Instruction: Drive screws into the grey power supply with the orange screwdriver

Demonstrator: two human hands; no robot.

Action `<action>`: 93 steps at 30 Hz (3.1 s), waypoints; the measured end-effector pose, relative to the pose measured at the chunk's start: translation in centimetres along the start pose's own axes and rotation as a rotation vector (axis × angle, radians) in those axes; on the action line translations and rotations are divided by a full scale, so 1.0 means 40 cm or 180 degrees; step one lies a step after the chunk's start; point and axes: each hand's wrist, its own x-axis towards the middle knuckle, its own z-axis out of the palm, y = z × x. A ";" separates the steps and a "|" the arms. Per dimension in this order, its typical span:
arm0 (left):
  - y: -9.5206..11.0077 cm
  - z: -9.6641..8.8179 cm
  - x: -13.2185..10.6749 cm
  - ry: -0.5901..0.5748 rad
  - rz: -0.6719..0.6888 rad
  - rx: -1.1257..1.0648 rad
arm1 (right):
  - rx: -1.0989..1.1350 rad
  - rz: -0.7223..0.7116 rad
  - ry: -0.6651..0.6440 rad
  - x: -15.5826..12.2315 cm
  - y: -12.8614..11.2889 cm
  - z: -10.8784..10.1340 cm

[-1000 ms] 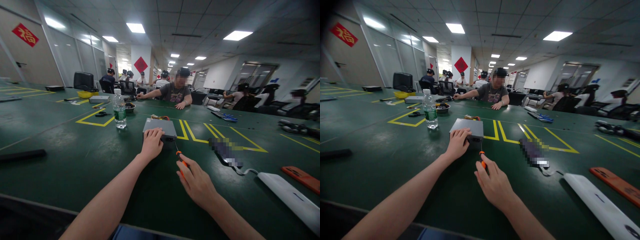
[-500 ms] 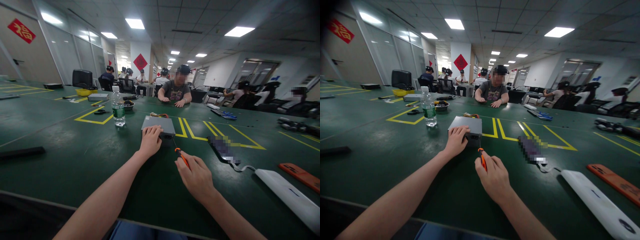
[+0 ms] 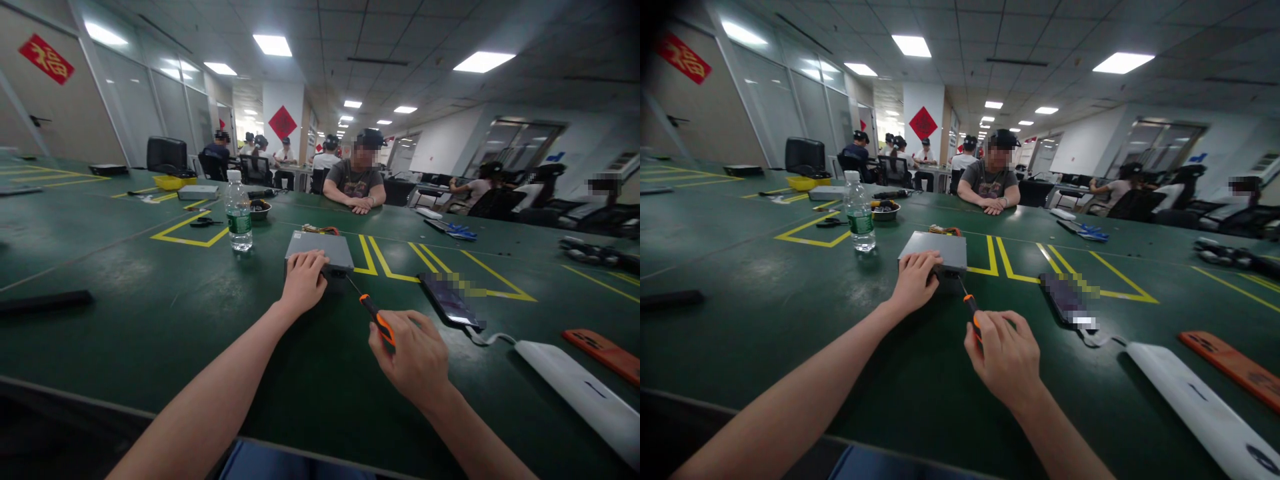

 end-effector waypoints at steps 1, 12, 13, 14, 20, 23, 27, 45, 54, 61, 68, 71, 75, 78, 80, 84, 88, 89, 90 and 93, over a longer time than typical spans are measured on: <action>0.000 -0.001 0.000 -0.0005 0.0006 -0.0003 | 0.0048 -0.0044 0.0005 -0.001 0.000 0.002; 0.002 -0.002 -0.001 -0.0037 -0.0030 -0.0039 | 0.0081 -0.0368 -0.0199 0.024 -0.031 0.031; 0.002 -0.002 0.000 -0.0045 -0.0030 -0.0042 | 0.0064 -0.0367 -0.0203 0.023 -0.032 0.033; 0.002 -0.002 0.000 -0.0055 -0.0036 -0.0045 | 0.0045 -0.0359 -0.0212 0.022 -0.032 0.034; 0.001 -0.001 -0.001 -0.0045 -0.0049 -0.0054 | -0.0064 -0.0266 -0.0197 0.016 -0.028 0.040; 0.000 -0.001 0.000 -0.0028 -0.0038 -0.0051 | -0.0107 -0.0138 -0.0203 0.019 -0.023 0.037; -0.002 -0.001 0.000 -0.0027 -0.0014 -0.0036 | -0.0181 -0.0007 -0.0150 0.022 -0.017 0.034; 0.004 0.003 -0.001 0.0100 -0.0010 -0.0037 | 0.0249 -0.0864 -0.0722 -0.001 -0.080 0.060; 0.007 -0.001 -0.001 0.0172 -0.0011 -0.0079 | 0.0380 -0.0896 -0.0638 -0.001 -0.067 0.065; 0.007 -0.003 0.000 0.0153 -0.0036 -0.0065 | 0.0895 -0.0666 -0.0758 0.012 -0.069 0.053; 0.005 0.000 0.002 0.0092 -0.0012 -0.0036 | 0.0914 -0.0756 -0.0704 0.024 -0.072 0.050; 0.002 0.000 0.001 -0.0001 0.0044 -0.0016 | 0.0948 -0.0655 -0.0429 0.023 -0.071 0.063; 0.001 0.000 0.000 0.0002 0.0063 0.0014 | 0.1167 -0.0346 -0.0324 0.016 -0.067 0.076; 0.001 0.002 0.000 0.0007 0.0072 0.0034 | 0.1295 -0.0337 -0.0499 0.017 -0.067 0.071; 0.000 0.005 0.001 0.0028 0.0079 0.0055 | 0.1329 -0.0413 -0.0605 0.022 -0.069 0.063; -0.004 0.012 0.003 0.0074 0.0094 0.0042 | 0.1115 -0.0625 -0.0761 0.035 -0.072 0.050; -0.005 0.012 0.003 0.0044 0.0061 -0.0028 | 0.0957 -0.0704 -0.0653 0.030 -0.071 0.054; -0.004 0.010 0.002 0.0024 0.0062 -0.0015 | 0.0998 -0.0709 -0.0594 0.027 -0.070 0.056; -0.002 0.007 0.001 0.0022 0.0062 0.0001 | 0.1060 -0.0708 -0.0539 0.023 -0.070 0.058; 0.002 0.000 -0.002 -0.0016 0.0039 0.0011 | 0.1272 -0.0610 -0.0465 0.016 -0.070 0.064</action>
